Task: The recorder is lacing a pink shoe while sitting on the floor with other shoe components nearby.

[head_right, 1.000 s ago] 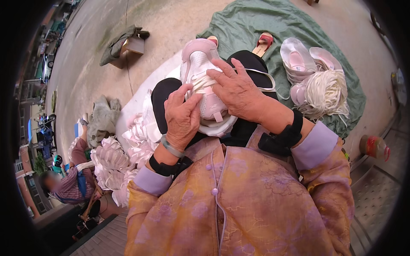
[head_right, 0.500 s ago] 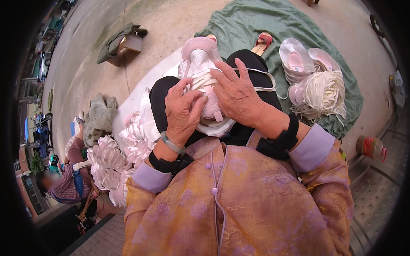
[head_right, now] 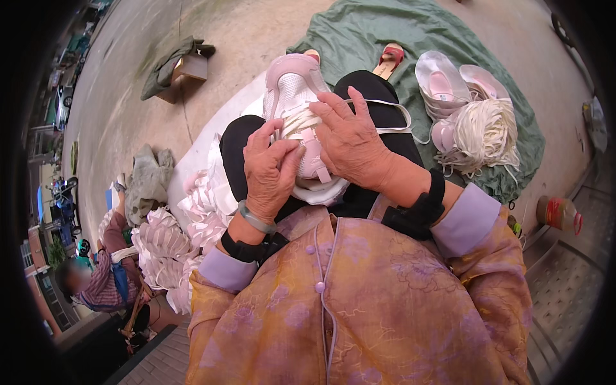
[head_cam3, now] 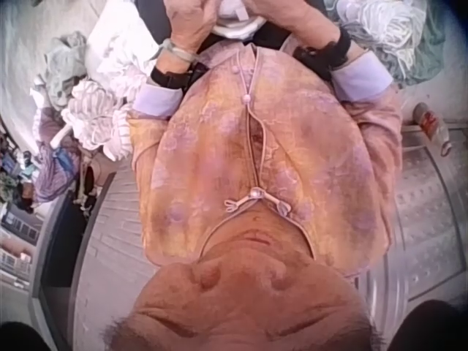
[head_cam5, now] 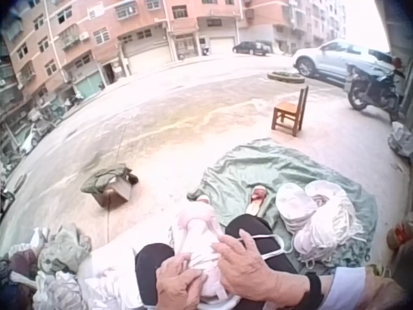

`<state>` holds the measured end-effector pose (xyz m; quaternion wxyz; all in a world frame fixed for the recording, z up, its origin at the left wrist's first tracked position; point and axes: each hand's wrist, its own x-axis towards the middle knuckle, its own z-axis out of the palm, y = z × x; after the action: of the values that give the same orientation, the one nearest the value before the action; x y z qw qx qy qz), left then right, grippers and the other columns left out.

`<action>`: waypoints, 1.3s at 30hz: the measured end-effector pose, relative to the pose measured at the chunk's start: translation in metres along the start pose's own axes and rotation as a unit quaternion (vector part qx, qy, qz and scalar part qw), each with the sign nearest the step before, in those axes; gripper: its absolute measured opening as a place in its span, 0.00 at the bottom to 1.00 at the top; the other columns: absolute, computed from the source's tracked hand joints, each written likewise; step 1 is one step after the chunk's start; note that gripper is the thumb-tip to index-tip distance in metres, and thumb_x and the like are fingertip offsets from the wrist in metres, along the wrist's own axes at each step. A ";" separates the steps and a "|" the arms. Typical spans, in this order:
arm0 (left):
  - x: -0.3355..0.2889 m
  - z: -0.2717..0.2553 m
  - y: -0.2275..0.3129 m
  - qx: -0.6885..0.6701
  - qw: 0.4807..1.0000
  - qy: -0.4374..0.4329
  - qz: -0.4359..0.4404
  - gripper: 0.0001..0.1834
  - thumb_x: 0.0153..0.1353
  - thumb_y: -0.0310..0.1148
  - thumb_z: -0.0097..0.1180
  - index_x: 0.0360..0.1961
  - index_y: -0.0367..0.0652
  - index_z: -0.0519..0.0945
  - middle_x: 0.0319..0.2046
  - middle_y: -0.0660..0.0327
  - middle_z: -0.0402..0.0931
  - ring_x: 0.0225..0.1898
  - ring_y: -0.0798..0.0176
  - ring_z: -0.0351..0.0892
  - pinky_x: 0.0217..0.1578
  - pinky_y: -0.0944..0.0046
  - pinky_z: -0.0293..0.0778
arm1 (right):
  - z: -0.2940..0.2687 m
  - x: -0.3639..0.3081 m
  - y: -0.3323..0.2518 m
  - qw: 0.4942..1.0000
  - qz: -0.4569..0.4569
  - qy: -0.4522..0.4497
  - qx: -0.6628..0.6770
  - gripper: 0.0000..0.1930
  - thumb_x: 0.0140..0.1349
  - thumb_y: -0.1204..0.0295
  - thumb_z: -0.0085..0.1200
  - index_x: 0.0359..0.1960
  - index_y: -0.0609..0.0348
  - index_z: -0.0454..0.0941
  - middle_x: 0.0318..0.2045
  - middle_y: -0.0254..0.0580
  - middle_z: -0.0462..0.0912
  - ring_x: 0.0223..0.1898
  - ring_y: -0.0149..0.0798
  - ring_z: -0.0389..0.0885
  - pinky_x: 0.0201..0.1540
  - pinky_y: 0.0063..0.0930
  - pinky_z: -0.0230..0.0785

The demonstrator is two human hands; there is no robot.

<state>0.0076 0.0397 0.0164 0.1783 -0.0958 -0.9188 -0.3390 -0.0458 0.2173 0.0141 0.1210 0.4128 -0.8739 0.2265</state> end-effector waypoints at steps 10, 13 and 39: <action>-0.001 0.000 -0.001 -0.003 1.000 0.009 -0.002 0.08 0.46 0.27 0.63 0.30 0.42 0.81 0.46 0.55 0.74 0.46 0.53 0.73 0.46 0.58 0.64 | 0.004 0.000 0.002 0.996 0.027 0.019 0.080 0.05 0.48 0.79 0.50 0.28 0.62 0.70 0.52 0.49 0.69 0.59 0.51 0.63 0.60 0.49 0.51; -0.002 0.001 -0.001 0.006 1.000 0.010 -0.003 0.08 0.46 0.27 0.62 0.30 0.42 0.81 0.46 0.56 0.75 0.46 0.53 0.73 0.46 0.58 0.64 | 0.006 -0.001 0.000 0.995 0.039 0.031 0.090 0.04 0.50 0.79 0.49 0.29 0.62 0.69 0.52 0.49 0.69 0.58 0.52 0.64 0.58 0.48 0.52; -0.002 0.003 -0.004 -0.008 1.000 -0.003 -0.010 0.12 0.47 0.24 0.60 0.36 0.39 0.80 0.49 0.51 0.74 0.48 0.51 0.74 0.50 0.59 0.68 | -0.005 0.009 0.010 0.999 -0.028 -0.016 0.009 0.05 0.48 0.70 0.55 0.25 0.56 0.76 0.49 0.42 0.72 0.61 0.46 0.61 0.61 0.59 0.43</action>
<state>0.0072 0.0385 0.0107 0.1715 -0.0888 -0.9176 -0.3475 -0.0589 0.2194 0.0188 0.1092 0.4419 -0.8616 0.2245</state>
